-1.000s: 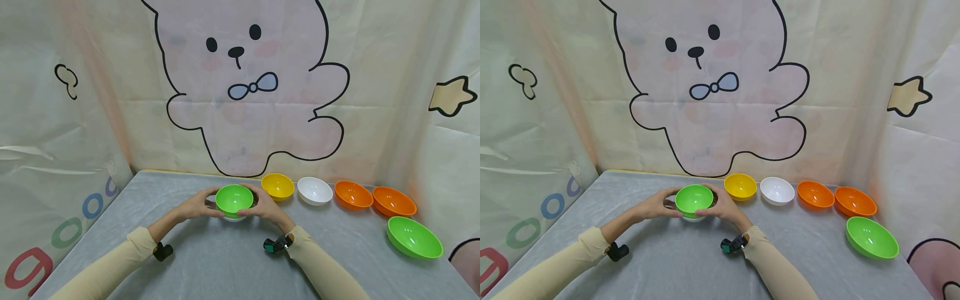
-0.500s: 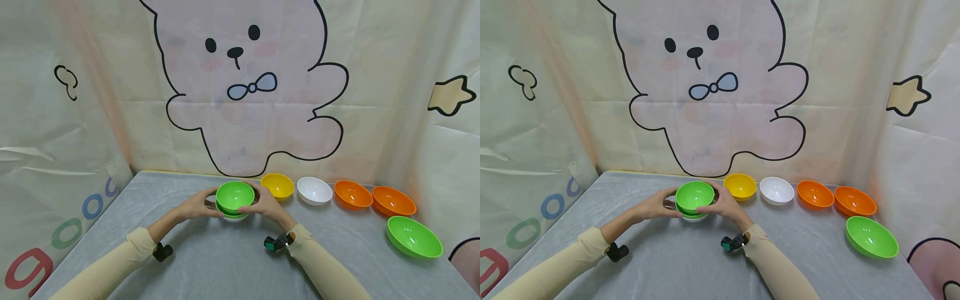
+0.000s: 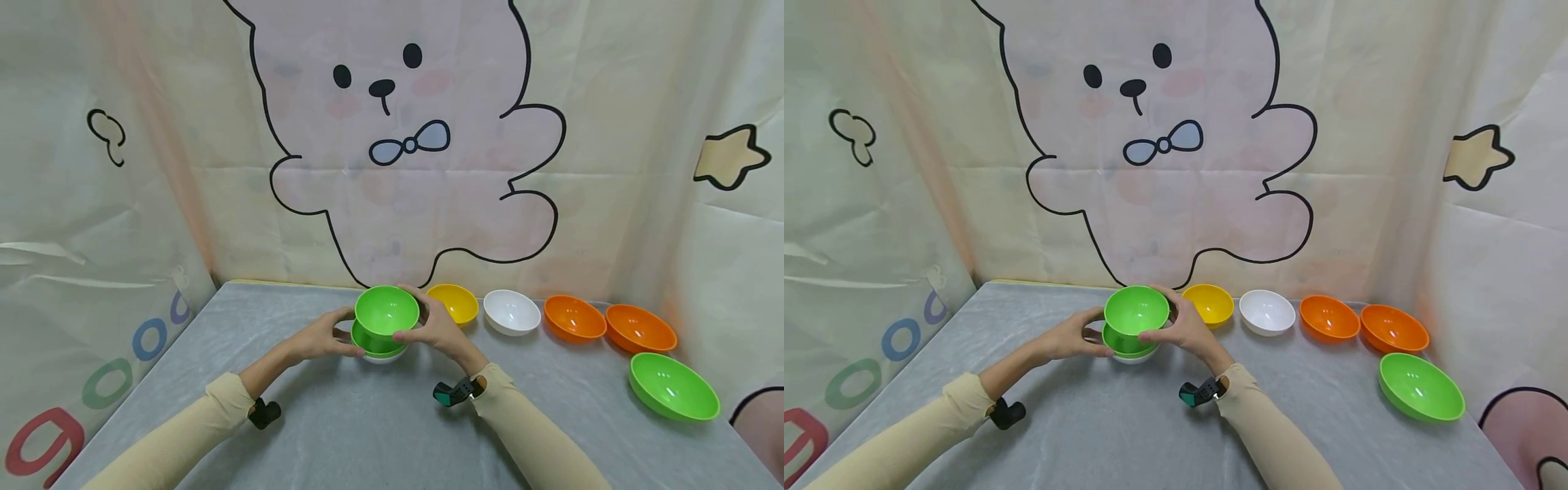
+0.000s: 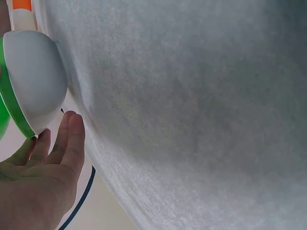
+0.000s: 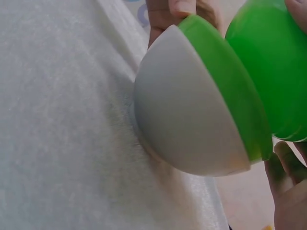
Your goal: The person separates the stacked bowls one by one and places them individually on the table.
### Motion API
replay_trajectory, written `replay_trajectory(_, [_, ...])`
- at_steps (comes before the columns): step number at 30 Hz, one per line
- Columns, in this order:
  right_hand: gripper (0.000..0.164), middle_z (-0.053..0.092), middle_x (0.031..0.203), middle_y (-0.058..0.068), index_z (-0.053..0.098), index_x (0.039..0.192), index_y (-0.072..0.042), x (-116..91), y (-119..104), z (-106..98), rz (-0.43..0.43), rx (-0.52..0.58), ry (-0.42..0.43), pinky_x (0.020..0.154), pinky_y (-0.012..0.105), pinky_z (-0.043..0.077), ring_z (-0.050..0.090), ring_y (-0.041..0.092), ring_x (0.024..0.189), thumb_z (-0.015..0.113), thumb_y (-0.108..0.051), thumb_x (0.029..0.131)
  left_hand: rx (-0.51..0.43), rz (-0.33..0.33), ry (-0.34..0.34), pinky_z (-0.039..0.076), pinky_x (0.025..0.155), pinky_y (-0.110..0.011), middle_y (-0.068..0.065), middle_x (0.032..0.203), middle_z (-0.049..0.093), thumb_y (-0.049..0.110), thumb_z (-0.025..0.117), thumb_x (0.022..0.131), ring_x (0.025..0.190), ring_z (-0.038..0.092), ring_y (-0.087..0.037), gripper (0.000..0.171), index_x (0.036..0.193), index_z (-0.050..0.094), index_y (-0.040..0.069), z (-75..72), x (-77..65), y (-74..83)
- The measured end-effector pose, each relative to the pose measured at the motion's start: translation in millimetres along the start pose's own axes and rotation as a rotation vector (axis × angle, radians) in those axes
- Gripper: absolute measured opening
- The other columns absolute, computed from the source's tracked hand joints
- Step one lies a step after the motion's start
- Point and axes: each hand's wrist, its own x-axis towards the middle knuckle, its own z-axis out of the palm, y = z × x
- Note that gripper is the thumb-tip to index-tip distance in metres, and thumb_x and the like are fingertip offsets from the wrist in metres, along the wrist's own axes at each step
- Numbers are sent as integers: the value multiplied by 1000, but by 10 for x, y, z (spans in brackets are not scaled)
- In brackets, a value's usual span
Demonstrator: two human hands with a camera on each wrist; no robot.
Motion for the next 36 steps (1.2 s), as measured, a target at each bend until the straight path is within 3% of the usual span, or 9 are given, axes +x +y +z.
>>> replay_trajectory(12, [92, 46, 148, 15, 42, 152, -3, -50, -191, -145, -54, 7, 44, 106, 41, 45, 47, 33, 131, 91, 0, 74, 47, -23, 17, 55, 92, -42, -22, 154, 37, 22, 84, 86, 121, 59, -38, 90, 157, 33, 2, -1, -15, 11])
replay_trajectory(24, [93, 46, 148, 15, 40, 153, -2, -168, -210, -243, -53, 30, 46, 103, 40, 48, 48, 32, 131, 90, 0, 74, 36, -15, 12, 56, 91, -42, -23, 155, 36, 22, 84, 87, 121, 59, -39, 91, 157, 31, 0, 3, -16, -6])
replay_trajectory(36, [92, 47, 146, 14, 42, 152, -3, -312, -235, -374, 14, -56, 69, 99, 37, 51, 51, 33, 128, 91, -1, 74, 24, -8, 5, 56, 90, -41, -25, 154, 36, 20, 83, 88, 122, 58, -41, 89, 157, 31, -1, -3, -23, -11])
